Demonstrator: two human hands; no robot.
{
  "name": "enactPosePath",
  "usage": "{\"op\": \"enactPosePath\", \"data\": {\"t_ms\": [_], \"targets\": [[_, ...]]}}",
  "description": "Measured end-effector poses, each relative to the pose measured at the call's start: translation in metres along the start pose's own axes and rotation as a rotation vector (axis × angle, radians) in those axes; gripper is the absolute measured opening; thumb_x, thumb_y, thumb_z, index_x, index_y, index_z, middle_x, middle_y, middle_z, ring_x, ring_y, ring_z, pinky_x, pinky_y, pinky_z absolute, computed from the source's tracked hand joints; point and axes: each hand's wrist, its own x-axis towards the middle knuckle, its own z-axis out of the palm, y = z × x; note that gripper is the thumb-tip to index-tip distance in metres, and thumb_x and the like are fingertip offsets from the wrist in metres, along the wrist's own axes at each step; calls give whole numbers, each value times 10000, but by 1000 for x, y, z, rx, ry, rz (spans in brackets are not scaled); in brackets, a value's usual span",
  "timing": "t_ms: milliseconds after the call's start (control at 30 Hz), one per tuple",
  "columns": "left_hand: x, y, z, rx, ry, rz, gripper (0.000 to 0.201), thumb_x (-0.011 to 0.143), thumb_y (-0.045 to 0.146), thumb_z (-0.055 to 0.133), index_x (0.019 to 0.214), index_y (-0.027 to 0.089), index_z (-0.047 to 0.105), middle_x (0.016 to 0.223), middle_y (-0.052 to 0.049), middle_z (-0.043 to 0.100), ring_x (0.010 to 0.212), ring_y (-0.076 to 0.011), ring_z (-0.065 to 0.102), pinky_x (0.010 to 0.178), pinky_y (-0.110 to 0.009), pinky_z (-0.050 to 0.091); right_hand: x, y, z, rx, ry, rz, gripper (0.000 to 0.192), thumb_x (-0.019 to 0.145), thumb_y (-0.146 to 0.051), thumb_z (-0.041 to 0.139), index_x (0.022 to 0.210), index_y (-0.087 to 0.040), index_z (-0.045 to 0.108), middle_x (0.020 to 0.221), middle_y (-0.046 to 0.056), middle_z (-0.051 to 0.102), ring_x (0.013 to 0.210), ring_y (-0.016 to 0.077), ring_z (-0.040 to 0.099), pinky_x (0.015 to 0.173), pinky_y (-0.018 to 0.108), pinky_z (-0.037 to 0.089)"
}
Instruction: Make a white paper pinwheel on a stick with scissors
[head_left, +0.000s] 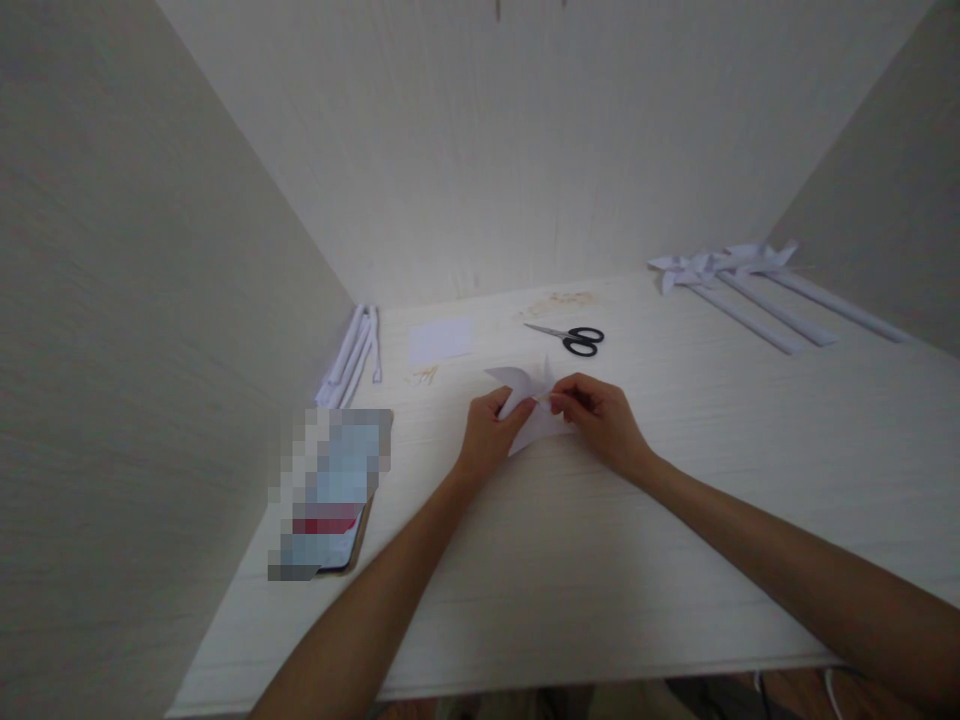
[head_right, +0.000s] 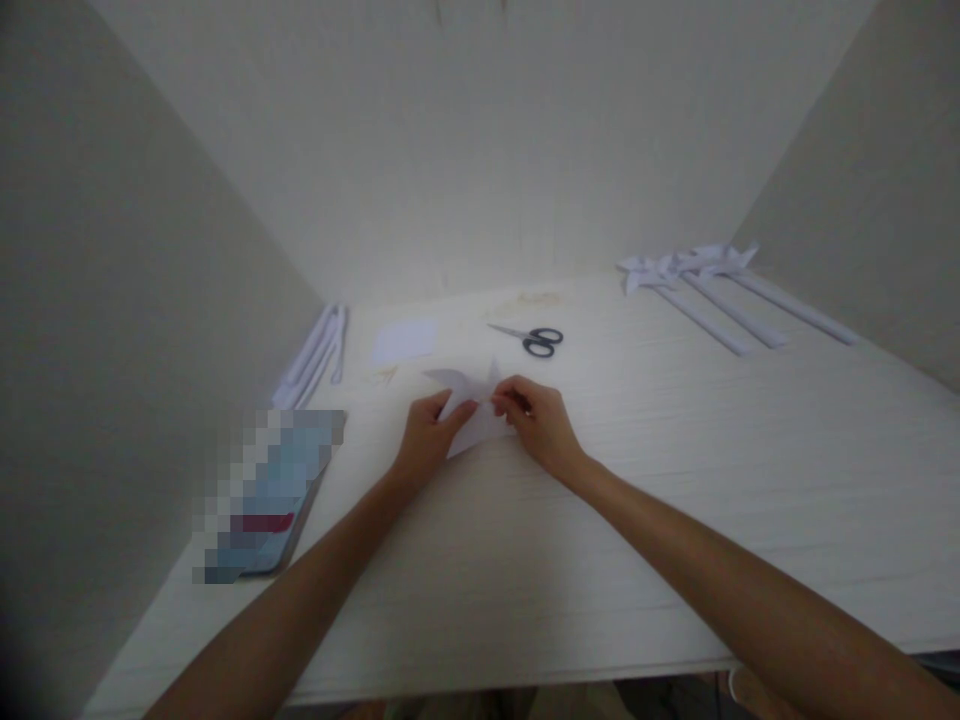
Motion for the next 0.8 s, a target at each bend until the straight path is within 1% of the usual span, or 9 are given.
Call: {"op": "enactPosePath", "data": {"t_ms": [133,333,500,633,800], "targets": [[-1,2,0,-10,5,-11,207,683,315,528,568,142,524,542,40,426,500,-76,354,465,-204,293,-1,-1,0,-4,1,-8,93,757,-228,523,687,-172,549,575,-17,545,503,89,470,484,203,361],[-1,4,1,39,-17,7,230,675,346,546,582,135,562,528,42,437,509,-77,366,489,-208,299,-1,-4,1,-21,-44,-45,91,758,-221,524,691,-169,558,577,-18,541,511,86,465,490,199,362],[0,3,1,47,-1,20,249,681,353,537,561,135,542,533,42,419,513,-75,351,493,-207,297,0,-2,2,-16,-2,-30,105,743,-253,543,684,-170,569,569,-14,558,500,90,477,482,204,367],[0,3,1,-4,7,-20,222,670,342,538,594,133,543,551,36,436,524,-81,373,488,-208,303,0,-1,2,-20,35,-17,116,731,-269,551,669,-174,576,571,-8,569,491,95,481,469,210,367],[0,1,1,-22,13,-43,187,649,310,541,599,129,549,548,36,441,518,-81,380,481,-204,303,1,-1,2,-5,44,4,125,730,-281,547,673,-172,571,574,-6,566,495,98,482,475,217,372]]}}
